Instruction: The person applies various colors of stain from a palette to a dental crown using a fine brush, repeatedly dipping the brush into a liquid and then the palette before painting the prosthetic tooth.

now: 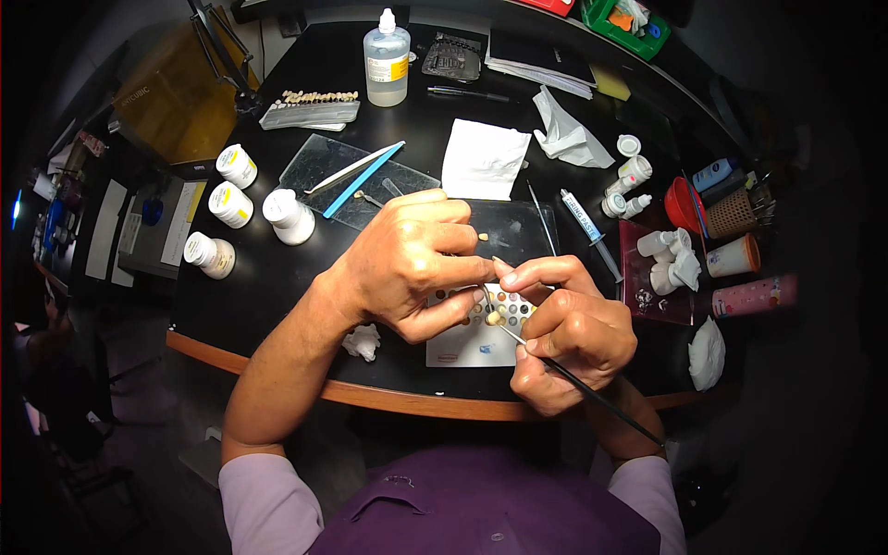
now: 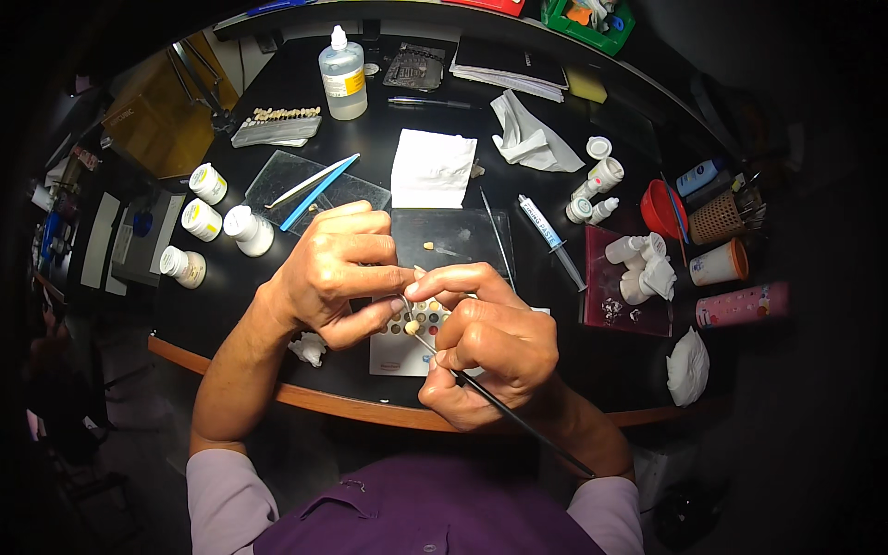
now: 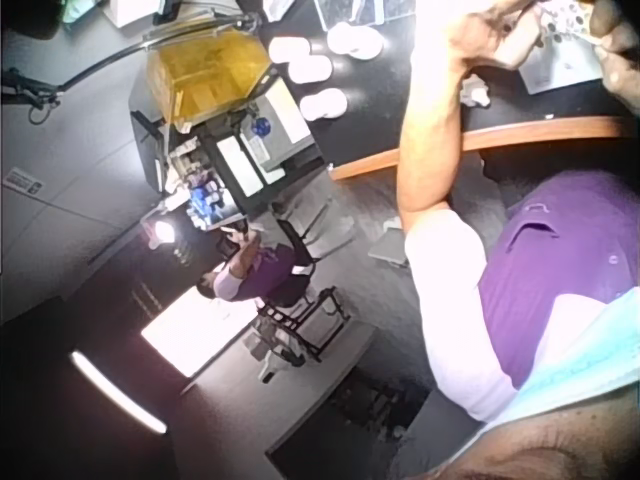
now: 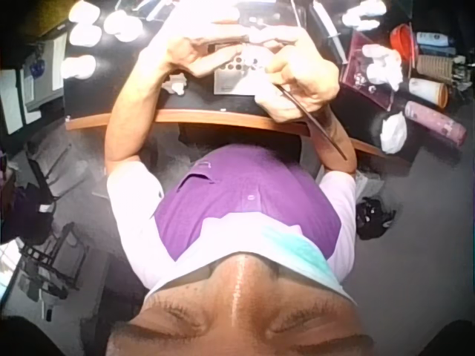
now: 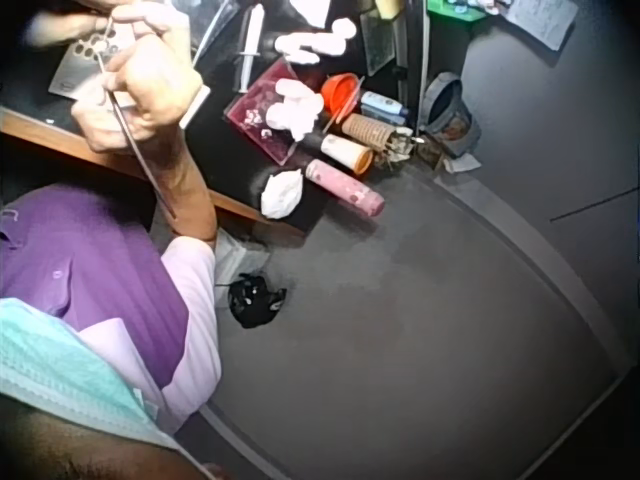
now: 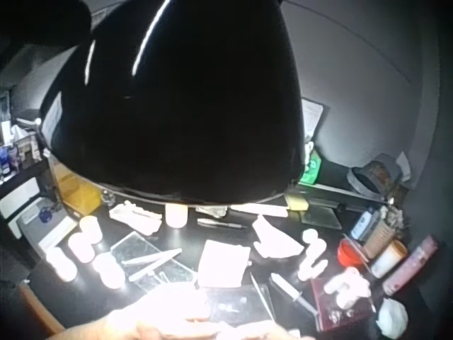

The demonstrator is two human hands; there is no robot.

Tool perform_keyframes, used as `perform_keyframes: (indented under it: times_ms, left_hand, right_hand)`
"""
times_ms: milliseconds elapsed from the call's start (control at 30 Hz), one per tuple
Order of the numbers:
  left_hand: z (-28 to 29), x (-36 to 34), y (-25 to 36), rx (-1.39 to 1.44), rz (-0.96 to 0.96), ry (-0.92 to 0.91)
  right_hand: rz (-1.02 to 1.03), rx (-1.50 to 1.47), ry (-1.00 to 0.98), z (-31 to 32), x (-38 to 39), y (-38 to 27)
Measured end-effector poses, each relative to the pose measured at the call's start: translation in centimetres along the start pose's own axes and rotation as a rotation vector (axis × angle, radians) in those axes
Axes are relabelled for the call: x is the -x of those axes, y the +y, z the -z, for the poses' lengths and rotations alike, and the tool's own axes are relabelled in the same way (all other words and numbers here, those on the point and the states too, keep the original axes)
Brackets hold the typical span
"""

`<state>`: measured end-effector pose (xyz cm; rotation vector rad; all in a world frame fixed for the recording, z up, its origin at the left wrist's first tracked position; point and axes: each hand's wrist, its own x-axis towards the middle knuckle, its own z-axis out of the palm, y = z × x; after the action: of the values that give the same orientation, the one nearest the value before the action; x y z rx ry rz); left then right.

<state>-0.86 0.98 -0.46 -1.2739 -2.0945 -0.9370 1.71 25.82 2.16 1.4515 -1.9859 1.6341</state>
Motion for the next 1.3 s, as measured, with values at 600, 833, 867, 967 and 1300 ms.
perform_keyframes:
  times_ms: [600, 833, 867, 967, 1300]
  left_hand:
    - [0.5, -0.2, 0.0, 0.035, -0.005, -0.018]
    - [1.3, -0.2, -0.8, -0.089, 0.009, 0.026]
    - [1.3, -0.1, -0.8, -0.095, 0.015, 0.037]
    - [1.1, -0.1, -1.0, -0.100, 0.014, 0.048]
    - [0.8, 0.3, -1.4, -0.132, 0.002, 0.055]
  right_hand:
    - [-0.009, -0.147, 0.086, 1.0, 0.1, 0.5]
    - [-0.335, -0.029, 0.334, 4.0, 3.0, -0.5]
    - [-0.441, 0.021, 0.308, 3.7, 4.1, -0.7]
    - [-0.445, 0.068, 0.210, 1.8, 7.3, -0.9]
    - [-0.274, 0.236, 0.148, -2.4, 9.7, -0.2]
